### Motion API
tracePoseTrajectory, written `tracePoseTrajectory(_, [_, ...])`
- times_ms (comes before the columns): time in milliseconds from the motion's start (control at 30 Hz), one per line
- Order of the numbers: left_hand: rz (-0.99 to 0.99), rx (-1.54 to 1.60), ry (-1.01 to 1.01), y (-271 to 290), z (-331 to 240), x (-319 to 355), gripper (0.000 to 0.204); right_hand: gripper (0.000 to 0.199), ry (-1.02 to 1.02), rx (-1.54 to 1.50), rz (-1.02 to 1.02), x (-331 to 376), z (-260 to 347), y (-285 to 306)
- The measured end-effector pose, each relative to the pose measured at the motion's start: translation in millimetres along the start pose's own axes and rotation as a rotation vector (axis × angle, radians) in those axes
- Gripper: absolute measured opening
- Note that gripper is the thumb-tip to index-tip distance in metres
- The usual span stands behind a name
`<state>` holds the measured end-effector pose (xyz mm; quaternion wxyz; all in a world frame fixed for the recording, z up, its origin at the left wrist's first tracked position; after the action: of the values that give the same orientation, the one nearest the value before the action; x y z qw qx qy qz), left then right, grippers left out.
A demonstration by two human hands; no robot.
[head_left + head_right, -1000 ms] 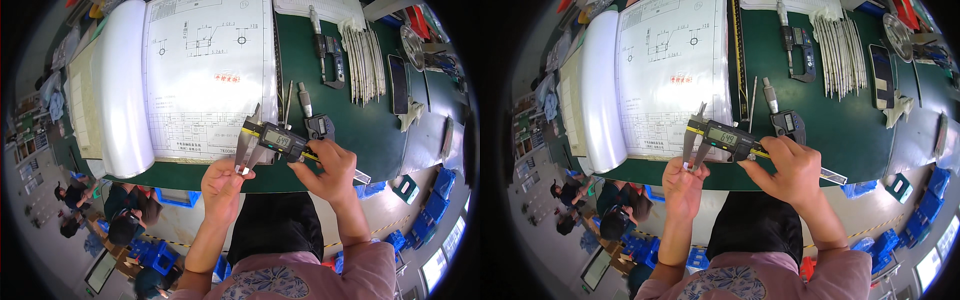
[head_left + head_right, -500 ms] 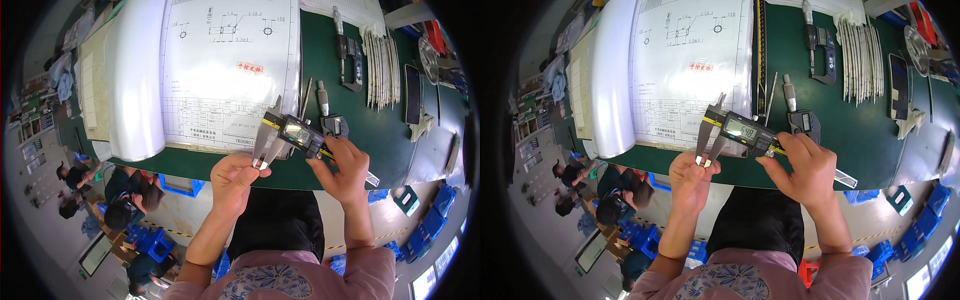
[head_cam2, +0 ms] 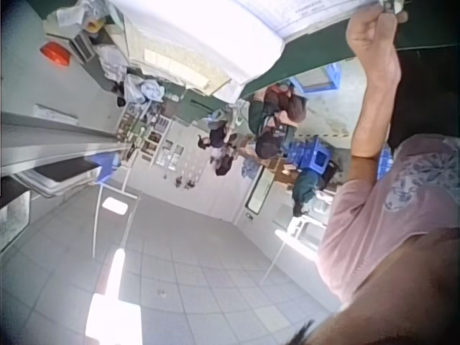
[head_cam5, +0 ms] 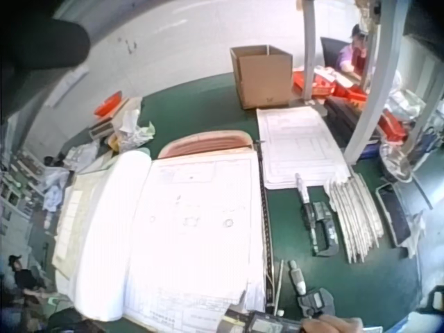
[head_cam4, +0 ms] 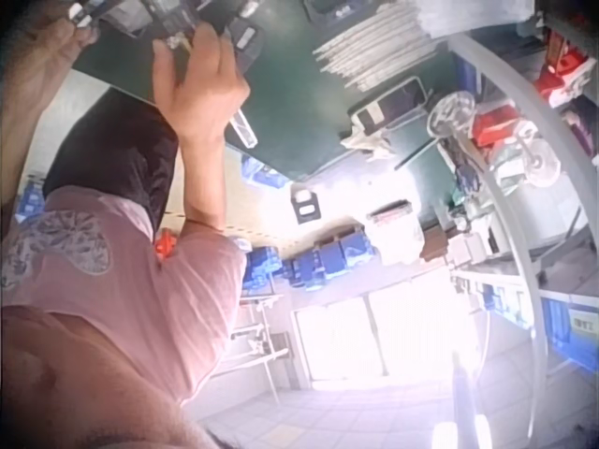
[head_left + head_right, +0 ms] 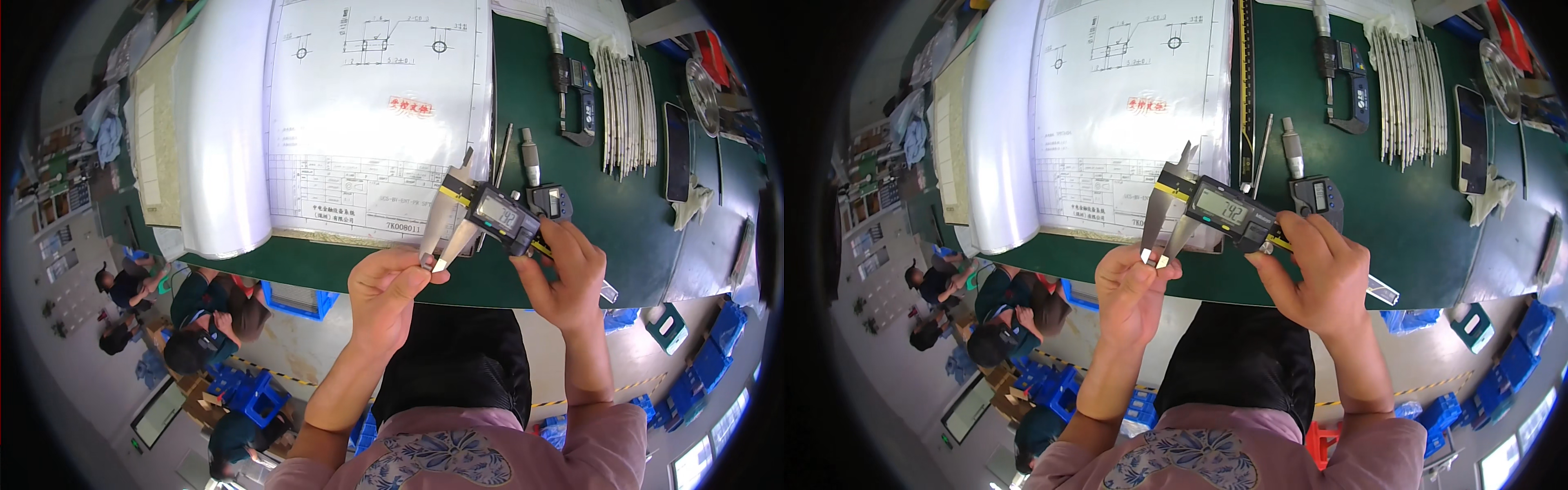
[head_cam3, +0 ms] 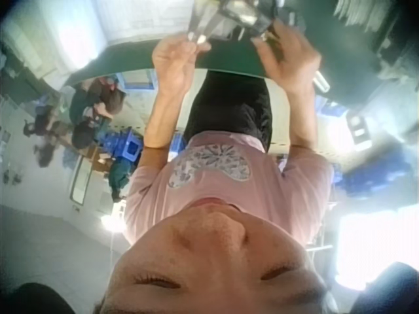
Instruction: The person measures a small metal component using a digital caliper and a digital depth gauge at a workbench. They adjust the tools to read the dimensions and then place the tools back on the table.
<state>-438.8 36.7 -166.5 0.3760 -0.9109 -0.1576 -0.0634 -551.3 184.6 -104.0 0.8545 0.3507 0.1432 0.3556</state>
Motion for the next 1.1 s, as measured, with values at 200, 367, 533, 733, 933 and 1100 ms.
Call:
tracePoseTrajectory(200, [0.019, 0.020, -0.004, -1, 0, -1, 0.013, 0.032, -0.012, 0.004, -0.018, 0, -2, 0])
tracePoseTrajectory(367, [0.029, 0.022, -0.019, -2, -1, 0, 0.012, 0.034, -0.033, 0.041, -0.016, 0, -4, 0])
tracePoseTrajectory(533, [0.034, 0.020, -0.012, -2, -2, -1, 0.013, 0.035, -0.033, 0.019, -0.029, 0, -5, 0])
tracePoseTrajectory(733, [0.095, 0.044, 0.022, -4, 2, -3, 0.021, 0.035, -0.026, 0.044, -0.018, -2, -3, -2])
tracePoseTrajectory(933, [0.071, 0.049, 0.032, 3, 3, -3, 0.020, 0.033, -0.037, 0.039, -0.006, -8, -1, -5])
tracePoseTrajectory(1100, [0.048, 0.037, 0.023, 9, 1, 1, 0.017, 0.033, -0.035, 0.057, 0.014, -11, 2, -10])
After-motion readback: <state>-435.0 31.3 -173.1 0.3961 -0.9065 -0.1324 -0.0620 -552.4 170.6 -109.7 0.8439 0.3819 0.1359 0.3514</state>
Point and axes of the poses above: each hand's wrist, its own x-axis away from the middle knuckle, its own y-axis out of the back of the hand, z = x × y, the point moved 10 cm from there along -x, towards the middle knuckle, and after that the axes turned 13 degrees about z, right-handed, at the moved point
